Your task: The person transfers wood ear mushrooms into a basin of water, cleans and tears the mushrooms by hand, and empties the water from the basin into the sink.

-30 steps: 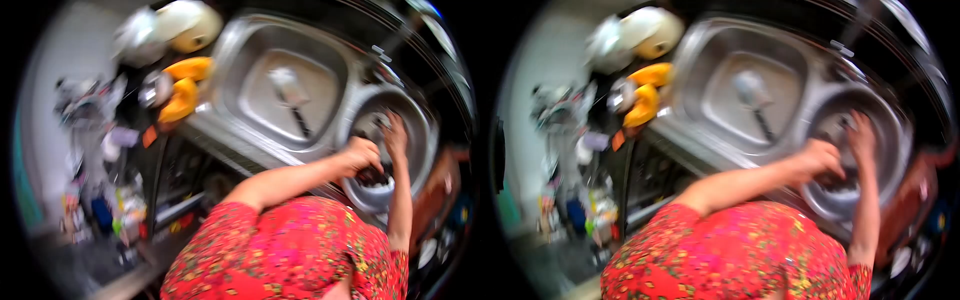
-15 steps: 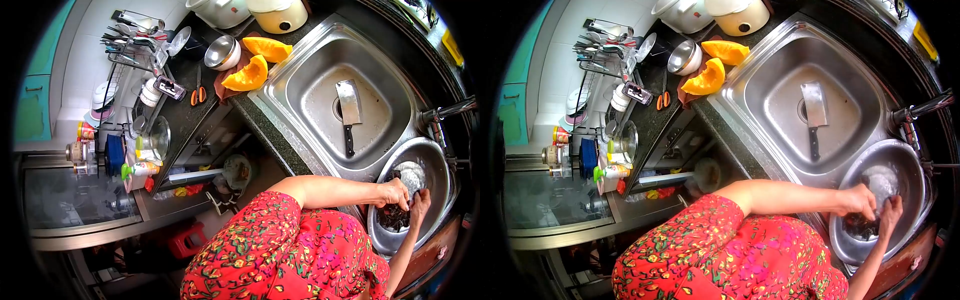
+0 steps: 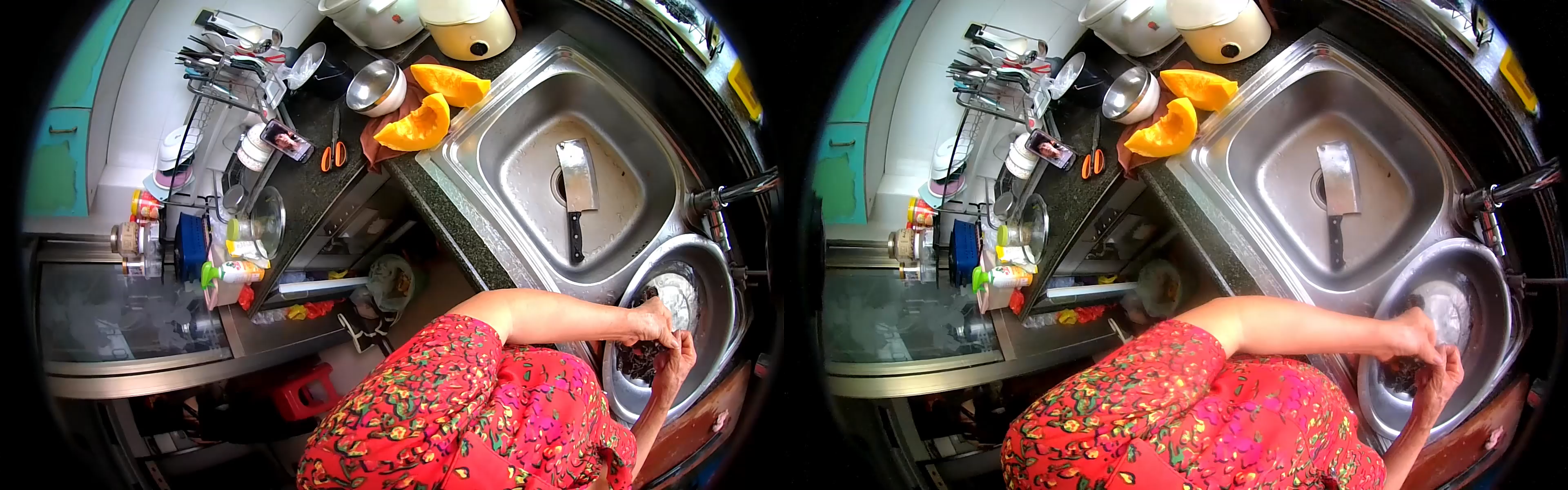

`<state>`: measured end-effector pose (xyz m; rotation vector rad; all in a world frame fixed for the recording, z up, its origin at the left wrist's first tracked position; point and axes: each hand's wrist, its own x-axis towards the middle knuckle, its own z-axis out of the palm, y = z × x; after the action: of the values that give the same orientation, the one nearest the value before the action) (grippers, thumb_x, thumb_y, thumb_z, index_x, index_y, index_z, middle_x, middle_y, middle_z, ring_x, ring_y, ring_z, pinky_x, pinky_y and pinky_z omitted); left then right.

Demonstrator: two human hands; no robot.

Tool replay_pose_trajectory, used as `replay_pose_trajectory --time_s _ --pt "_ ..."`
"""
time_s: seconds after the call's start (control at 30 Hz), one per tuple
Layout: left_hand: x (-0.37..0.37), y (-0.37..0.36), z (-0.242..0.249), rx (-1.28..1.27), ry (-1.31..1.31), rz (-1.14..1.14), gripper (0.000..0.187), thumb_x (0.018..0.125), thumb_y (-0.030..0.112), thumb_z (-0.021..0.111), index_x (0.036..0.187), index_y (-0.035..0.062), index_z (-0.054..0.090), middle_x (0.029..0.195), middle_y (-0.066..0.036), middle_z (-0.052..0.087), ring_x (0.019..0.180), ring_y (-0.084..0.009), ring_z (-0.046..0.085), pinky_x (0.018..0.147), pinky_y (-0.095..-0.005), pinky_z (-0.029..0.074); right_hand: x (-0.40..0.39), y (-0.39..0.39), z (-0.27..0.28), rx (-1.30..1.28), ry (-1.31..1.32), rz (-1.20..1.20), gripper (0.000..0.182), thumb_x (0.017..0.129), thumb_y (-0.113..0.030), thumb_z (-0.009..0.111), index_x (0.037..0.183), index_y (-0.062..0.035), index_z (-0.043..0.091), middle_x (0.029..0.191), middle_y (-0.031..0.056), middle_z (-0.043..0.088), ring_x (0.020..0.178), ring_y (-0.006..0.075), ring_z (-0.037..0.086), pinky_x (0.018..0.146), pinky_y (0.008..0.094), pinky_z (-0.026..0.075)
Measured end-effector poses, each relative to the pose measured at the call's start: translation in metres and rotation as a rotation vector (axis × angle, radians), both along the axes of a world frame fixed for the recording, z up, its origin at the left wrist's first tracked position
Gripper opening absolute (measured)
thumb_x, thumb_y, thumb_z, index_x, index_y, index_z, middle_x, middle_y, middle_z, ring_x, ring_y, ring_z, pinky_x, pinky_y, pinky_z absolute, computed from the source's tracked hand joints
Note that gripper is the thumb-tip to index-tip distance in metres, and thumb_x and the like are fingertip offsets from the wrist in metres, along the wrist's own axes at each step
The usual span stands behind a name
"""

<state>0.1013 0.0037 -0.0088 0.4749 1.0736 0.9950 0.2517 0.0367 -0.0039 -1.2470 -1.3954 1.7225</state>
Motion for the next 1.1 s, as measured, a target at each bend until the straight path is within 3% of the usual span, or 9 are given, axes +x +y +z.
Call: replay_pose_trajectory --time_s 0.33,0.63,0.73,0.77,0.83,0.87,0.9,1.0,1.1 --pt "-0.009 0.001 0.006 0.003 -0.22 0.094 0.017 0.06 0.007 0.071 0.067 -0.0049 0.061 0.061 -0.009 0.058 0.053 -0.0158 0.053 0.049 -0.0276 0.043 -0.006 -0.017 0.018 0.079 0.082 0.065 0.024 0.086 -0.015 0.054 0.102 0.0019 0.055 0.062 -0.0017 0.051 0.049 0.0043 0.042 0.044 0.0162 0.032" --pt "0.002 -0.002 0.005 0.052 0.029 0.085 0.01 0.058 0.004 0.067 0.062 -0.002 0.06 0.054 -0.006 0.053 0.05 -0.0126 0.049 0.044 -0.0283 0.038 0.003 -0.01 0.013 0.35 -0.235 0.115 0.006 0.083 -0.008 0.053 0.084 -0.0024 0.053 0.057 -0.0036 0.044 0.047 0.0031 0.039 0.04 0.0168 0.029" --pt "-0.005 0.001 0.004 0.057 -0.04 0.175 0.007 0.056 0.002 0.065 0.058 -0.0011 0.059 0.053 -0.005 0.053 0.049 -0.0115 0.048 0.044 -0.0269 0.037 0.0 0.0 0.019 0.027 0.011 0.035 0.005 0.083 -0.009 0.052 0.08 -0.0059 0.049 0.058 -0.001 0.044 0.045 0.0026 0.037 0.039 0.015 0.025" --pt "-0.009 0.001 0.004 0.057 -0.106 0.204 0.006 0.056 0.001 0.063 0.057 -0.0005 0.058 0.053 -0.005 0.053 0.049 -0.0109 0.048 0.044 -0.0262 0.036 0.012 0.014 -0.003 0.046 0.024 0.068 0.013 0.083 -0.01 0.052 0.092 -0.0009 0.051 0.066 0.0028 0.051 0.052 0.0074 0.047 0.045 0.0172 0.036" --pt "-0.013 0.0 0.016 0.056 -0.166 0.229 0.006 0.056 0.0 0.063 0.055 0.0012 0.057 0.053 -0.004 0.053 0.048 -0.0104 0.048 0.044 -0.0252 0.035 0.005 0.021 -0.022 0.37 -0.493 0.163 0.031 0.083 -0.011 0.05 0.11 0.0026 0.046 0.098 0.0126 0.057 0.086 0.0181 0.056 0.074 0.0252 0.044" --pt "-0.013 -0.001 0.018 0.06 -0.18 0.223 0.005 0.055 -0.001 0.062 0.055 0.001 0.057 0.053 -0.005 0.053 0.049 -0.0112 0.049 0.044 -0.0251 0.036 -0.002 0.023 -0.027 0.594 -0.619 0.282 0.046 0.08 -0.015 0.054 0.12 0.0035 0.041 0.117 0.0156 0.049 0.11 0.026 0.046 0.093 0.0316 0.033" --pt "-0.012 -0.001 0.021 0.064 -0.194 0.217 0.005 0.055 -0.001 0.062 0.055 0.0008 0.057 0.053 -0.005 0.053 0.049 -0.012 0.049 0.045 -0.025 0.037 -0.012 0.017 -0.035 0.787 -0.581 0.333 0.053 0.074 -0.013 0.055 0.122 0.0005 0.039 0.118 0.0174 0.047 0.108 0.0261 0.045 0.093 0.032 0.033" --pt "-0.013 -0.007 0.04 0.059 -0.171 0.26 0.005 0.053 -0.003 0.061 0.055 -0.0007 0.057 0.055 -0.008 0.055 0.051 -0.0149 0.053 0.047 -0.0258 0.041 0.036 0.004 -0.12 0.551 -0.996 0.707 0.045 0.073 -0.017 0.057 0.115 -0.0029 0.044 0.111 0.0142 0.05 0.103 0.0271 0.047 0.086 0.0325 0.036" --pt "-0.019 -0.008 0.038 -0.01 -0.148 0.2 0.007 0.052 -0.005 0.061 0.057 -0.0017 0.058 0.057 -0.01 0.056 0.054 -0.0165 0.055 0.049 -0.0274 0.043 0.035 0.015 -0.129 0.556 -0.705 0.557 0.036 0.074 -0.021 0.056 0.106 -0.0037 0.049 0.103 0.0131 0.053 0.097 0.0285 0.051 0.081 0.0347 0.039"
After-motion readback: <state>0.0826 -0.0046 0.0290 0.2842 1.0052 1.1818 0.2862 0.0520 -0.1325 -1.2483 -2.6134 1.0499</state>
